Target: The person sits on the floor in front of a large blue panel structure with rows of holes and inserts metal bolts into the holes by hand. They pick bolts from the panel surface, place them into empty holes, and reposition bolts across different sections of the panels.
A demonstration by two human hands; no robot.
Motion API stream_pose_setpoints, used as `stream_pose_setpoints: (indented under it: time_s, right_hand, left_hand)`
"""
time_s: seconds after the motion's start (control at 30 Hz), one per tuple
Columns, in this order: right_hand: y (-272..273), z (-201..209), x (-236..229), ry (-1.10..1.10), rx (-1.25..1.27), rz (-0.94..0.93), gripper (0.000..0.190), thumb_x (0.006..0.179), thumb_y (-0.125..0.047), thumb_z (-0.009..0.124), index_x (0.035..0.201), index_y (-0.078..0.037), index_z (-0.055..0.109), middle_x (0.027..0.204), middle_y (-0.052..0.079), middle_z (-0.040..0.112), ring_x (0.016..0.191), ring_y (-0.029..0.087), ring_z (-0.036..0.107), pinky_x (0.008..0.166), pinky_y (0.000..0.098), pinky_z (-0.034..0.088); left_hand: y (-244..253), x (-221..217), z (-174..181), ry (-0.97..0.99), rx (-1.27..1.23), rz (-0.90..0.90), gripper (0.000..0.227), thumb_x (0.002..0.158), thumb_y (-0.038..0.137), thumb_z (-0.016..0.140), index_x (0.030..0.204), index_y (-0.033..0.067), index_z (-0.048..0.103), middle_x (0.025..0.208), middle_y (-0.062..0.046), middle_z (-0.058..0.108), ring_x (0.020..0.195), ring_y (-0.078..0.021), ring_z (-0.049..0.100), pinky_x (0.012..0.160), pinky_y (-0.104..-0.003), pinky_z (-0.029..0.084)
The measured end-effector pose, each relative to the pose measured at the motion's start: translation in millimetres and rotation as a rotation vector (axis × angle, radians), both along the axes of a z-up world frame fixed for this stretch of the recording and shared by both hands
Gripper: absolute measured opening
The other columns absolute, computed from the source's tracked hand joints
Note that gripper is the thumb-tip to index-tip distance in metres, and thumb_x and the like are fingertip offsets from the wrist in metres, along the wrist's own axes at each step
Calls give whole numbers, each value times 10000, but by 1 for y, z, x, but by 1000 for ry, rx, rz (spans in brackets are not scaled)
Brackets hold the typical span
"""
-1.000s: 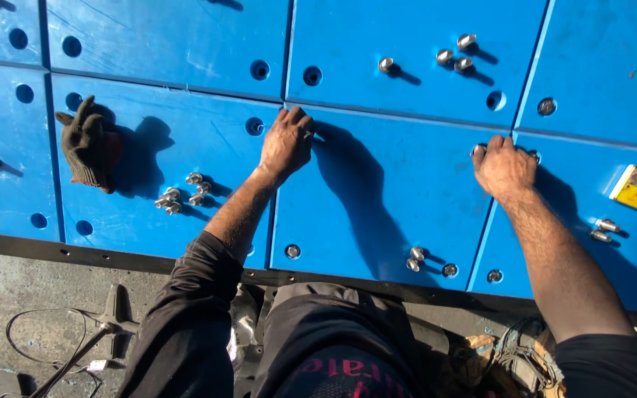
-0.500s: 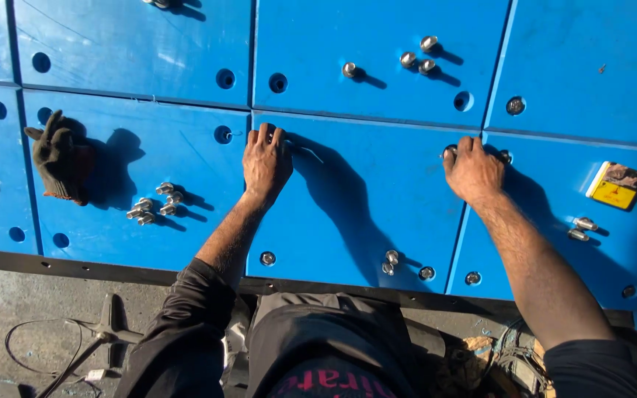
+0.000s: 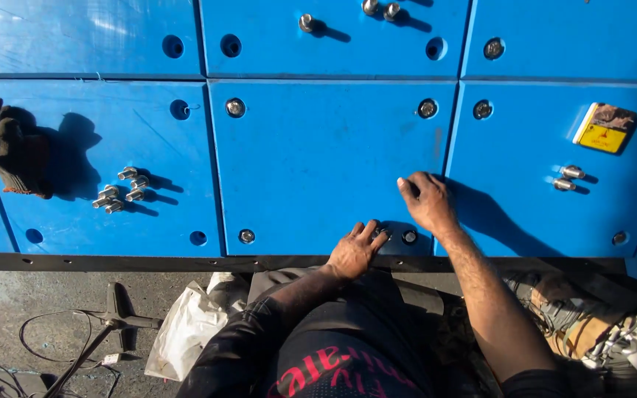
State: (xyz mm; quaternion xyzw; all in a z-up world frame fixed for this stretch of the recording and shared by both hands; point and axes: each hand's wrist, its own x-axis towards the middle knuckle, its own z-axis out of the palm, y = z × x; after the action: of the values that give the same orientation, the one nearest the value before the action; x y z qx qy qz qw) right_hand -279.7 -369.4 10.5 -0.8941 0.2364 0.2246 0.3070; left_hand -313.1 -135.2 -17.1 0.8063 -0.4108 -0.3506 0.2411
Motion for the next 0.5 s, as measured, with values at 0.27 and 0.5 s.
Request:
stream_pose_setpoints:
  time_s: [0.27, 0.5]
  right_hand:
    - [49, 13, -81, -37, 273, 111, 316, 885, -232, 719, 1152, -91, 625, 1085, 57, 610, 910, 206, 672, 774, 390, 615]
    - [81, -8, -96, -48, 257, 254, 640, 766, -23, 765, 1363, -98, 546, 1216, 44, 519, 787, 135, 645, 605, 237, 619]
  left_hand:
    - [26, 30, 17, -1, 133, -157, 547, 935, 95, 618, 1465, 174, 507, 1407, -165, 437, 1188, -338, 553, 941, -437, 576]
    - [73, 37, 6, -76, 20, 37, 333, 989, 103, 605, 1317, 48, 593, 1323, -171, 576, 1161, -310, 611, 921, -447, 588]
